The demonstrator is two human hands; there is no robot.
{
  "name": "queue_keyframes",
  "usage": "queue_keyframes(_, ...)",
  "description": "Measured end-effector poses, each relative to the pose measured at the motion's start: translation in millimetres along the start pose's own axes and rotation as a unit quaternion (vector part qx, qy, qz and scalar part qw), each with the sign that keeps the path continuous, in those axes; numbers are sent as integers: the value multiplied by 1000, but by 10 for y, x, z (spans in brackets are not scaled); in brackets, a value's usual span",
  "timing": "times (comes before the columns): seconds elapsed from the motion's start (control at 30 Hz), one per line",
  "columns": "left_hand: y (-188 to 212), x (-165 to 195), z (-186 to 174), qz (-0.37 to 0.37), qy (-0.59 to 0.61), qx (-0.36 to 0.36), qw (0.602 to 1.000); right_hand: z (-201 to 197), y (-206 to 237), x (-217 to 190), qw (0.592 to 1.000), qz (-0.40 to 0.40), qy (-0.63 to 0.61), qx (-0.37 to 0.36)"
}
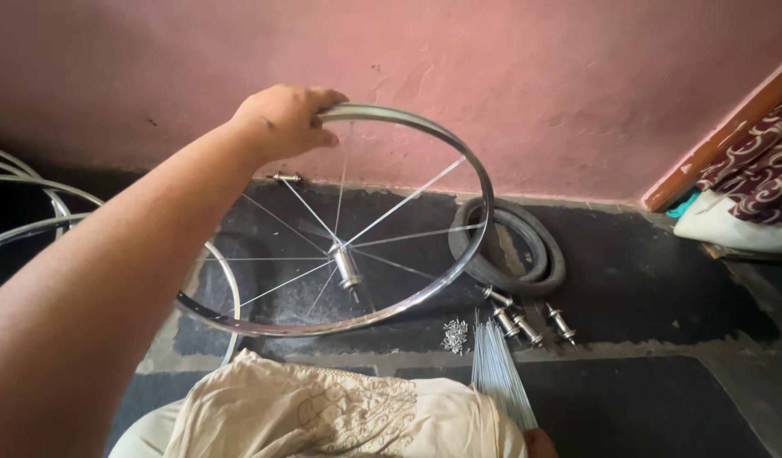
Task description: The person is assembling a bicycle wheel by inserting spokes into the hub and rim. They hold the wheel with one hand and insert spokes with the other, then secure them with nuts.
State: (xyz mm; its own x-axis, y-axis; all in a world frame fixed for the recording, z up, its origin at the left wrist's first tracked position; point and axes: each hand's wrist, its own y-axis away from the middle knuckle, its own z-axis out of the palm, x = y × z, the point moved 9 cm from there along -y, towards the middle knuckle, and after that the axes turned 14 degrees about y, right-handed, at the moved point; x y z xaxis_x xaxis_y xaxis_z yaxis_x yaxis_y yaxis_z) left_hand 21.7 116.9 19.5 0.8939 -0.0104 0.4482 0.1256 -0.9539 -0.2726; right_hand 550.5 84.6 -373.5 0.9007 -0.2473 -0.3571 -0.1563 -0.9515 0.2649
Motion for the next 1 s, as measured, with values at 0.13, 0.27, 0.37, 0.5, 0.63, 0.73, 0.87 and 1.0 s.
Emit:
queue_keyframes(0.13, 80, 65, 61, -60, -67, -31, 996, -30, -60, 292, 945, 63, -321, -17)
queue_keyframes(0.27, 98, 115, 39, -45, -86, -18, 995, 201, 98, 148, 741, 81, -632, -212)
queue_keyframes(0.37, 110, 101, 12, -41, -90, -4, 995, 349, 251, 63, 700, 46, -656, -278)
queue_keyframes(0.5, 179, 39, -28, -51, -105, 7, 993, 755, 579, -79, 733, -29, -597, -324)
queue_keyframes(0.63, 241, -5, -69, -59, -90, 12, 994, 1222, 996, -330, 847, -71, -380, -364)
queue_keyframes(0.73, 313, -21, -98, -53, -88, 24, 994, 1393, 1367, -896, 801, -226, -345, -433)
queue_keyframes(0.87, 395, -35, -122, -44, -72, 44, 996, 1441, 1623, -1241, 766, -263, -345, -474)
queue_keyframes(1.0, 467, -26, -180, -21, -74, 56, 995, 1208, 1845, -1406, 736, -321, -359, -475)
